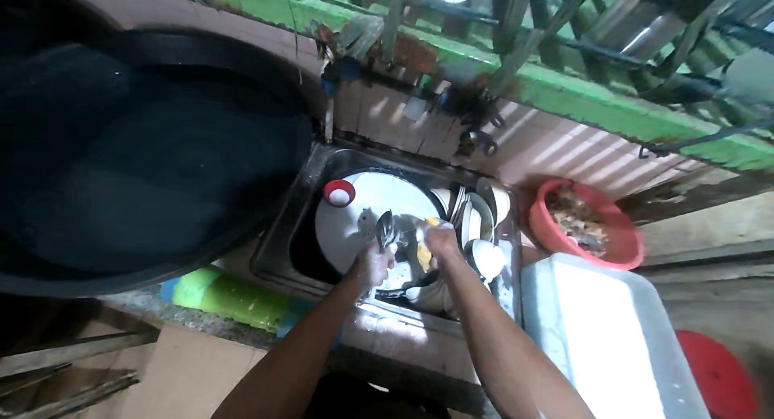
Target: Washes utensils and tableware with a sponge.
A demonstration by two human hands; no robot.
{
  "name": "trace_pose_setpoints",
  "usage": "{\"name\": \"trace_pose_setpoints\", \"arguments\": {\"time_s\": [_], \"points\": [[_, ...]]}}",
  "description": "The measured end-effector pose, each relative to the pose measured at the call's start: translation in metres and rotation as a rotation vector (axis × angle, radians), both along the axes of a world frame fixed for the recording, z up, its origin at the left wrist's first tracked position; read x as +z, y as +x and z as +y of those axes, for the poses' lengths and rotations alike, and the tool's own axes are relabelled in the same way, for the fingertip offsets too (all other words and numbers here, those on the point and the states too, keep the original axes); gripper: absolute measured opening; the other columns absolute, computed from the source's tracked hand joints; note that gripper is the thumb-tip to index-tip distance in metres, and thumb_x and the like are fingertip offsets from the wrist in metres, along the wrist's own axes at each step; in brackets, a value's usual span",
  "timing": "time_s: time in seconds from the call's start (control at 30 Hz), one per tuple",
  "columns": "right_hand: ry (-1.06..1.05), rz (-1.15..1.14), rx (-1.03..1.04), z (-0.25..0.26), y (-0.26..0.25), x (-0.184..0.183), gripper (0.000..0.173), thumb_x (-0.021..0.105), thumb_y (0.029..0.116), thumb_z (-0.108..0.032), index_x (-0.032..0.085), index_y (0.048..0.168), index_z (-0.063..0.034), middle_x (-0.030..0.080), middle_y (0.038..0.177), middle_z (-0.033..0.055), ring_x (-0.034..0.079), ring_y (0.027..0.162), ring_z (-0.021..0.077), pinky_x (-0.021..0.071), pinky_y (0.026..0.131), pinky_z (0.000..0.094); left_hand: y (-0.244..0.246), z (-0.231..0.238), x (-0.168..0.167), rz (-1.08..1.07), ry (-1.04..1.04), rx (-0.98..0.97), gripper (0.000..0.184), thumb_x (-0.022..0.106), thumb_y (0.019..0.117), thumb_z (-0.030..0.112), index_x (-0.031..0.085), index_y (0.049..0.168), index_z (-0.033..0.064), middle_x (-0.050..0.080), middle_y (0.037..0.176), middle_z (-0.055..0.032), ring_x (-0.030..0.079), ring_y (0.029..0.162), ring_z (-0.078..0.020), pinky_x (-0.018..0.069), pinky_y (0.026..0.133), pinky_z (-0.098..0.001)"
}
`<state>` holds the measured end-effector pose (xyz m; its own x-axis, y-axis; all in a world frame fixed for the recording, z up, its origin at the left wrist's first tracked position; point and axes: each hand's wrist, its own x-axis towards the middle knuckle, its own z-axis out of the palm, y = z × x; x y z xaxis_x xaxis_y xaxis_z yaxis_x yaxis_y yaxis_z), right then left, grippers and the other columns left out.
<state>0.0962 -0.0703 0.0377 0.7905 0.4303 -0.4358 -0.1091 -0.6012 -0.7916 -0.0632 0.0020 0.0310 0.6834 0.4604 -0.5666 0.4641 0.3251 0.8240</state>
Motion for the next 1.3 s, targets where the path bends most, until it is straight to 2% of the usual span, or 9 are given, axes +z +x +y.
{"name": "trace_pose_setpoints", "arguments": {"time_s": [0.1, 0.2, 0.43, 0.53, 0.7, 0.93, 1.13, 1.23, 1.3], "points": [[0.166, 0.316, -0.014, -0.001, -0.008, 0.004, 0.065, 0.050, 0.1008, -0.064, 0.061, 0.131, -0.0078, 0.070, 0.102, 0.0130, 0.069, 0.087, 0.0237, 0.0595, 0.076, 0.0464, 0.006, -0.002, 0.004, -0.184, -0.307, 0.103, 0.020, 0.045, 0.1111, 0.021, 0.054, 0.114, 0.0029, 0.058, 0.073, -0.0040, 0.049, 0.047, -0.0088, 0.0450, 0.043, -0.0231], [0.352, 0.504, 0.012, -0.002, -0.025, 0.008, 0.044, 0.059, 0.1032, -0.043, 0.057, 0.132, -0.0093, 0.069, 0.095, 0.0099, 0.068, 0.078, 0.0190, 0.0604, 0.069, 0.0390, 0.010, -0.003, 0.002, -0.236, -0.388, 0.037, 0.028, 0.043, 0.1113, 0.024, 0.058, 0.104, 0.0015, 0.057, 0.065, -0.0036, 0.054, 0.047, -0.0113, 0.0507, 0.045, -0.0265], [0.382, 0.307, -0.313, 0.006, -0.020, 0.000, 0.046, 0.059, 0.1028, -0.047, 0.062, 0.126, -0.0070, 0.068, 0.099, 0.0122, 0.067, 0.083, 0.0228, 0.0583, 0.074, 0.0462, 0.014, -0.011, 0.005, -0.100, -0.249, 0.096, 0.029, 0.044, 0.1120, 0.025, 0.053, 0.129, 0.0036, 0.059, 0.079, -0.0044, 0.050, 0.050, -0.0089, 0.0446, 0.046, -0.0228], [0.273, 0.327, -0.118, 0.000, -0.034, 0.009, 0.043, 0.061, 0.1025, -0.044, 0.060, 0.127, -0.0089, 0.068, 0.088, 0.0119, 0.066, 0.067, 0.0217, 0.0590, 0.060, 0.0423, 0.020, -0.011, 0.004, 0.017, -0.118, 0.102, 0.022, 0.047, 0.1098, 0.020, 0.055, 0.119, 0.0023, 0.053, 0.073, -0.0020, 0.043, 0.050, -0.0085, 0.0397, 0.047, -0.0244], [0.478, 0.424, -0.347, -0.001, -0.023, 0.002, 0.041, 0.060, 0.1025, -0.041, 0.060, 0.125, -0.0060, 0.068, 0.099, 0.0109, 0.068, 0.085, 0.0215, 0.0592, 0.074, 0.0444, 0.013, -0.026, 0.004, -0.007, 0.071, 0.079, 0.023, 0.053, 0.1060, 0.016, 0.062, 0.117, -0.0023, 0.063, 0.084, -0.0094, 0.057, 0.068, -0.0167, 0.0504, 0.066, -0.0356], [0.530, 0.426, -0.114, -0.026, -0.036, 0.006, 0.040, 0.056, 0.1055, -0.038, 0.055, 0.133, -0.0079, 0.070, 0.092, 0.0106, 0.070, 0.074, 0.0202, 0.0622, 0.065, 0.0406, 0.001, -0.017, 0.016, -0.256, -0.351, 0.202, 0.016, 0.052, 0.1072, 0.011, 0.058, 0.118, 0.0004, 0.063, 0.081, -0.0064, 0.060, 0.059, -0.0115, 0.0528, 0.053, -0.0248], [0.975, 0.448, 0.066, -0.020, -0.018, -0.012, 0.049, 0.024, 0.1108, -0.045, 0.061, 0.088, -0.0224, 0.064, 0.074, -0.0063, 0.065, 0.068, 0.0052, 0.0581, 0.063, 0.0253, 0.001, -0.021, 0.022, -0.441, -0.572, 0.081, 0.015, 0.047, 0.1078, 0.011, 0.058, 0.098, 0.0075, 0.058, 0.073, -0.0010, 0.054, 0.051, -0.0079, 0.0517, 0.048, -0.0224], [0.722, 0.423, -0.056, -0.017, -0.028, -0.006, 0.066, 0.022, 0.1061, -0.066, 0.060, 0.120, -0.0138, 0.069, 0.092, 0.0061, 0.069, 0.078, 0.0168, 0.0607, 0.067, 0.0384, 0.017, -0.022, 0.019, -0.122, -0.129, 0.086, 0.021, 0.054, 0.1078, 0.023, 0.058, 0.111, 0.0025, 0.055, 0.075, -0.0032, 0.049, 0.056, -0.0099, 0.0444, 0.052, -0.0257], [0.557, 0.350, -0.070, -0.019, -0.039, 0.005, 0.049, 0.043, 0.1084, -0.049, 0.058, 0.131, -0.0090, 0.070, 0.094, 0.0110, 0.069, 0.075, 0.0206, 0.0613, 0.065, 0.0415, 0.021, -0.019, 0.023, 0.047, 0.090, 0.036, 0.034, 0.051, 0.1089, 0.030, 0.060, 0.123, 0.0001, 0.064, 0.089, -0.0105, 0.059, 0.073, -0.0186, 0.0524, 0.070, -0.0375]]}}
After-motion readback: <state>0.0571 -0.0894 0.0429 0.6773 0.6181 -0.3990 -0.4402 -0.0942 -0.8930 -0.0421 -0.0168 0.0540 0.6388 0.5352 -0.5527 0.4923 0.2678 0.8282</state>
